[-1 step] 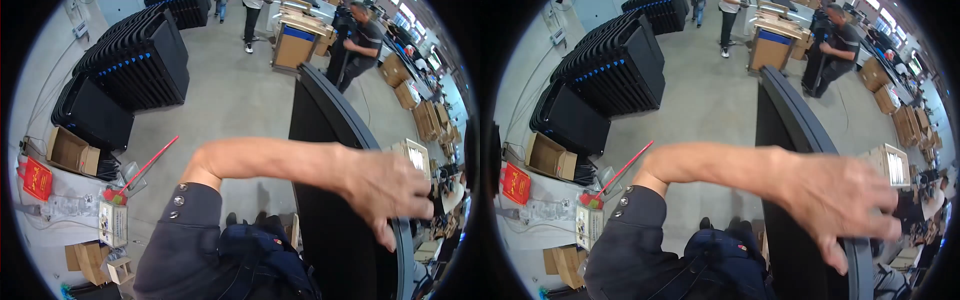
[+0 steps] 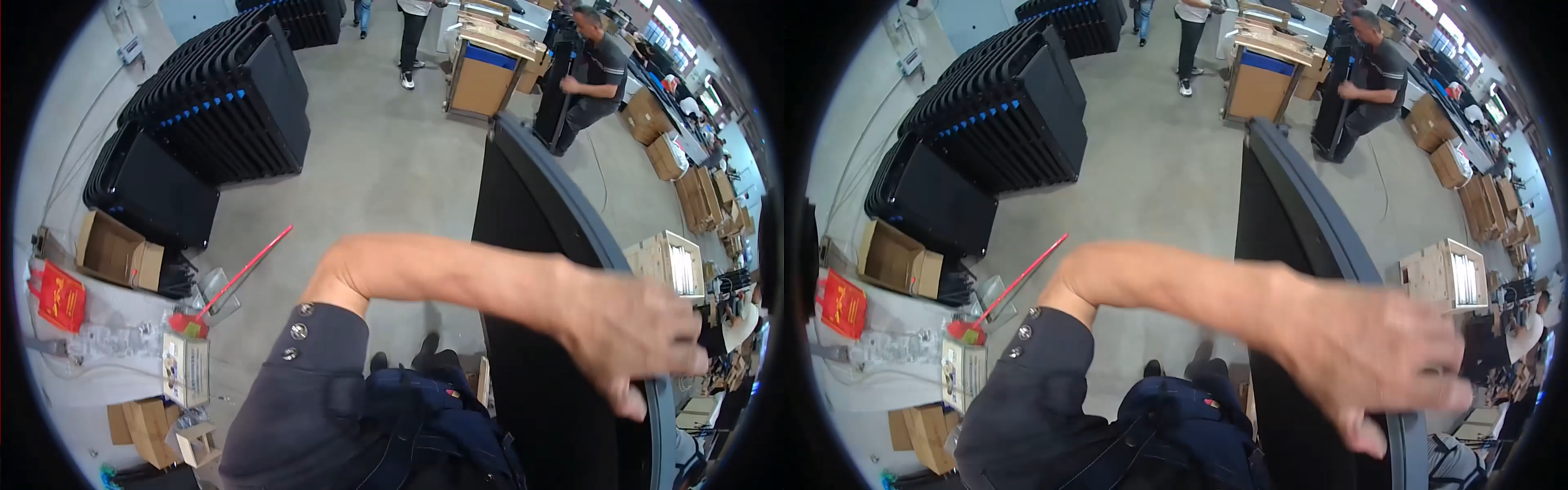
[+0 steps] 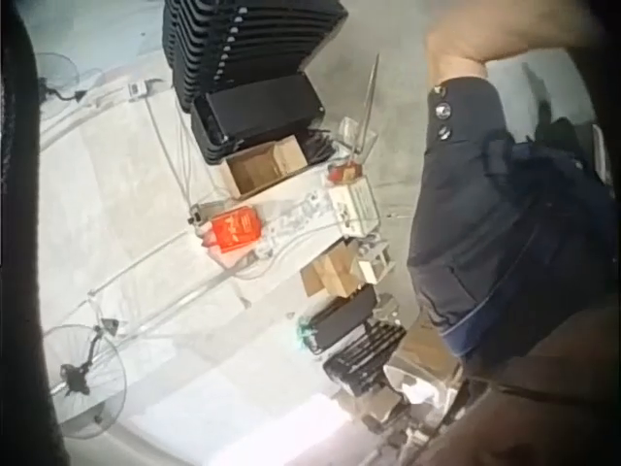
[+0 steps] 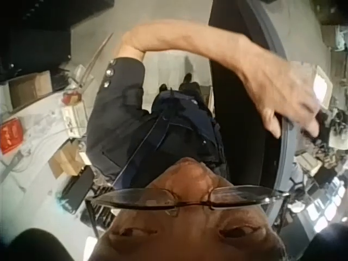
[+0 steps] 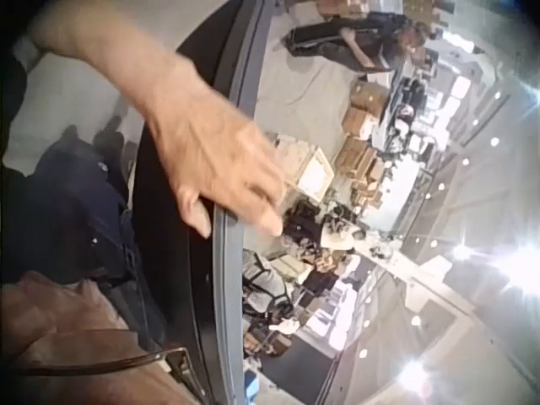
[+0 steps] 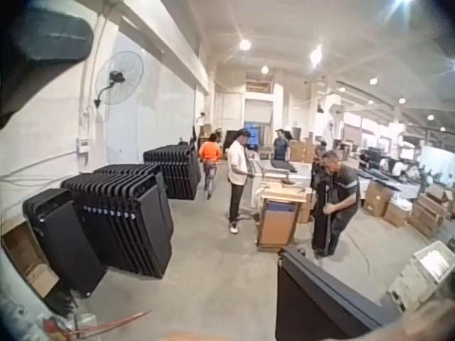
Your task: Assembling components of a treadmill on a factory production line using power tools.
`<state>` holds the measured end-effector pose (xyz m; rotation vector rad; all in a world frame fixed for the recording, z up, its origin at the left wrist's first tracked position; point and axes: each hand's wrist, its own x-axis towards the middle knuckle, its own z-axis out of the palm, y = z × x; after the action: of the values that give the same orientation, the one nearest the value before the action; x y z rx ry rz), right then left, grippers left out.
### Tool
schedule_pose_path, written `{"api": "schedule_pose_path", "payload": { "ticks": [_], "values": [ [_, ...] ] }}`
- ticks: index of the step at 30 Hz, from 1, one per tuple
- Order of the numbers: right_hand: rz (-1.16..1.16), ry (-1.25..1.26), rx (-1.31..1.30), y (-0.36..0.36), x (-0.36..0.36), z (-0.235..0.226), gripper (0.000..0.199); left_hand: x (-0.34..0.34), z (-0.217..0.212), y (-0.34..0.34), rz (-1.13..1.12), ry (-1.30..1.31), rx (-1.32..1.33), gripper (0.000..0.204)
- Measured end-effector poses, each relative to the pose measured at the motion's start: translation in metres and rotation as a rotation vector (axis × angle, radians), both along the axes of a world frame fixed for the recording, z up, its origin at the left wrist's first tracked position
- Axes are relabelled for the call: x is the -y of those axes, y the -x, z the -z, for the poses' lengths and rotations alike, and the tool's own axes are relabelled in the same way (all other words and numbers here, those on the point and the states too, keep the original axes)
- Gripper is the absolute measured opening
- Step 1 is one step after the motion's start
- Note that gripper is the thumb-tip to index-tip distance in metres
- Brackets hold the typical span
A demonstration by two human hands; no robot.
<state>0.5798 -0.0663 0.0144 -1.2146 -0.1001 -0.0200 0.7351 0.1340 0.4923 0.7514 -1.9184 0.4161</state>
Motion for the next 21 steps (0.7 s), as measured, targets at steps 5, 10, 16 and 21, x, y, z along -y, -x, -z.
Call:
{"api": "schedule_pose_path", "payload": {
  "ticks": [5, 10, 16, 21],
  "values": [
    [0.04, -0.012, 0.051, -0.127, 0.074, 0.001, 0.07, 0.033, 0.032, -0.052, 0.156, -0.307, -0.28, 0.09],
    [0.111, -0.013, 0.149, -0.266, 0.18, -0.023, 0.07, 0.103, 0.104, -0.265, 0.144, -0.995, -0.847, 0.049],
    [0.127, -0.004, 0.196, -0.419, 0.322, -0.06, 0.071, 0.148, 0.251, -0.467, 0.148, -0.917, -1.971, 0.044],
    [0.151, -0.019, 0.225, -0.567, 0.38, -0.049, 0.072, 0.146, 0.379, -0.586, 0.059, -0.9, -2.355, 0.044]
  ]
}}
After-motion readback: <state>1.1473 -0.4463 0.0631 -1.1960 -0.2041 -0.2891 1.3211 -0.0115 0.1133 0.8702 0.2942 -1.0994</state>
